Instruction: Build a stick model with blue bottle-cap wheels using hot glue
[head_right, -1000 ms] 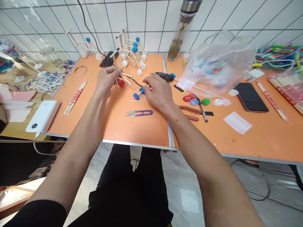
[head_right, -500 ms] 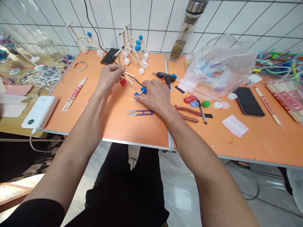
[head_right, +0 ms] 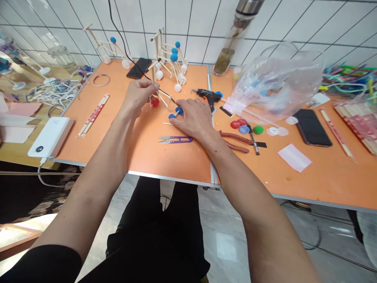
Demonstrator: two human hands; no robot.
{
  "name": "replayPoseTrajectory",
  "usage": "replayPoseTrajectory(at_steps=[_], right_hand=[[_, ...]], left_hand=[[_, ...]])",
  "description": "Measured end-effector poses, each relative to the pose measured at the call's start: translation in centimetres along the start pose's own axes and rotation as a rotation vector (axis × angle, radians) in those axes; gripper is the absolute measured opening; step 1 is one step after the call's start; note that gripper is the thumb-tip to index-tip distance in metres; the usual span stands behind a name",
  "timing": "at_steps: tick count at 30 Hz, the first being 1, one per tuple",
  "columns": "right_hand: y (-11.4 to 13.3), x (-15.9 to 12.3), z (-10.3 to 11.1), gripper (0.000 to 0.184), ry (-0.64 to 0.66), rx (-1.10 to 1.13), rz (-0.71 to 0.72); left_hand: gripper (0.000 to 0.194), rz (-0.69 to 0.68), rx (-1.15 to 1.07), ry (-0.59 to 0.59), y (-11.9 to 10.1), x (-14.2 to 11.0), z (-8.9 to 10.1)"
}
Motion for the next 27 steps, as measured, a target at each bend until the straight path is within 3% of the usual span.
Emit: replayPoseTrajectory(at_steps=[9, 27], right_hand=[[-0.34, 0.74, -0.32, 0.062, 0.006, 0.047, 0.024], [-0.07, 0.87, -0.14, 0.066, 0.005, 0.065, 0.036]], left_hand=[[0.021, 0.059, 0.006, -0.007, -0.38, -0.49, 0.32], [0.022, 0.044, -0.027, 0.043, -0.46, -0.37, 0.26]])
Point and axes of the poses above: each hand's wrist, its own x-axis towards the middle knuckle, its own z-axis out of the back of the hand, y = z × x, the point moved 8 cm from there along x, towards the middle knuckle, and after that the axes turned 6 degrees about -z, right-handed, at the moved point
